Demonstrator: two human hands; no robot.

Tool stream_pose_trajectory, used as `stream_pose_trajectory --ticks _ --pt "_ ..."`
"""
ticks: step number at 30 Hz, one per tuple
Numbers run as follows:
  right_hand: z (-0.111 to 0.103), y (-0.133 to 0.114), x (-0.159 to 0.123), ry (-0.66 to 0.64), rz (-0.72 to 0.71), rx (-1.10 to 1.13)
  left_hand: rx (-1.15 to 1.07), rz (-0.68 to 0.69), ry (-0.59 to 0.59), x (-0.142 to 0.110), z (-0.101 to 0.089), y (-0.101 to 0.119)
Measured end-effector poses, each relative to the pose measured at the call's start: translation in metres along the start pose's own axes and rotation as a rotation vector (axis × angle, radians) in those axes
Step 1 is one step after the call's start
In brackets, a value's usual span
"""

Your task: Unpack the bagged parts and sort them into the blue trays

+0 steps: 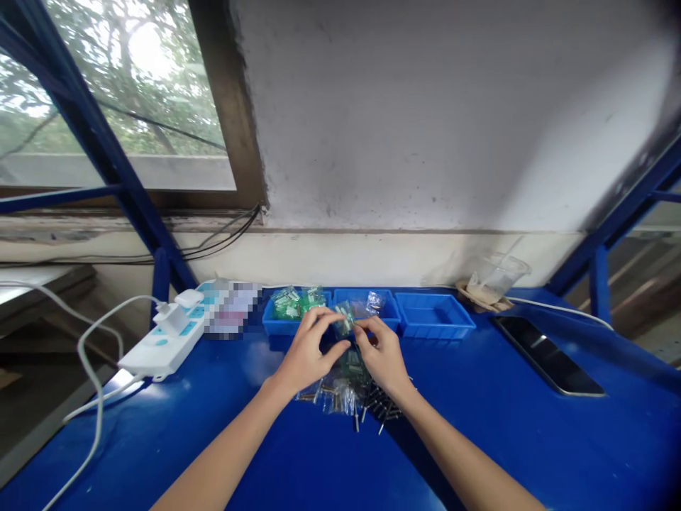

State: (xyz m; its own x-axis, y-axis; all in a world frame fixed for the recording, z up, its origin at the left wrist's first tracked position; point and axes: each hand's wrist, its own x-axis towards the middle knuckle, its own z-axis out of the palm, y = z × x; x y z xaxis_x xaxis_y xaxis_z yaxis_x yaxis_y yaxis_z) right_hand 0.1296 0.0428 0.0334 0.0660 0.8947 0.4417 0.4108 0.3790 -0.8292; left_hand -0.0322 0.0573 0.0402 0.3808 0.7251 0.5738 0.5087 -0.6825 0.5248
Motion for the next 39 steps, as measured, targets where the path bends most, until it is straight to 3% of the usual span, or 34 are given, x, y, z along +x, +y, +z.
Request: stream_pose_trajectory --ticks 4,8,13,16,21,27,30,32,35,39 --pt "0.001 -0.004 -0.003 -0.047 -0.043 -0.001 -0.17 -0.159 0.084 0.003 -0.002 -0.004" --pt "0.002 -0.008 -0.005 -0.081 -0.099 -0.032 -0.248 -0.238 0.059 0.007 -0.01 -0.012" --pt "-0.014 0.0 0.007 -0.004 -0.063 -0.08 -0.02 -0.293 0.191 0.027 -0.025 -0.026" --pt "-0.033 0.007 0.017 -0.026 -0.084 -0.181 0.155 -0.277 0.185 0.041 -0.025 -0.031" --pt "-0.052 0.011 0.021 -0.194 -0.094 -0.399 0.361 -0.344 0.082 0.047 -0.012 -0.041" --pt "-0.042 0.016 0.003 -0.557 -0.243 -0.469 0.435 -0.444 -0.064 0.035 -0.012 -0.041" --pt "-0.033 0.019 -0.003 -0.654 -0.254 -0.444 0.468 -0.356 0.062 0.022 -0.013 -0.022" --pt "-0.029 0.018 -0.003 -0.637 -0.245 -0.401 0.448 -0.296 0.148 0.013 -0.01 -0.006" --pt "-0.025 0.014 0.0 -0.503 -0.174 -0.284 0.189 -0.276 0.064 0.003 -0.004 0.01" --pt "-0.025 0.004 0.002 -0.31 -0.145 -0.125 -0.194 -0.532 -0.095 0.001 0.004 0.014"
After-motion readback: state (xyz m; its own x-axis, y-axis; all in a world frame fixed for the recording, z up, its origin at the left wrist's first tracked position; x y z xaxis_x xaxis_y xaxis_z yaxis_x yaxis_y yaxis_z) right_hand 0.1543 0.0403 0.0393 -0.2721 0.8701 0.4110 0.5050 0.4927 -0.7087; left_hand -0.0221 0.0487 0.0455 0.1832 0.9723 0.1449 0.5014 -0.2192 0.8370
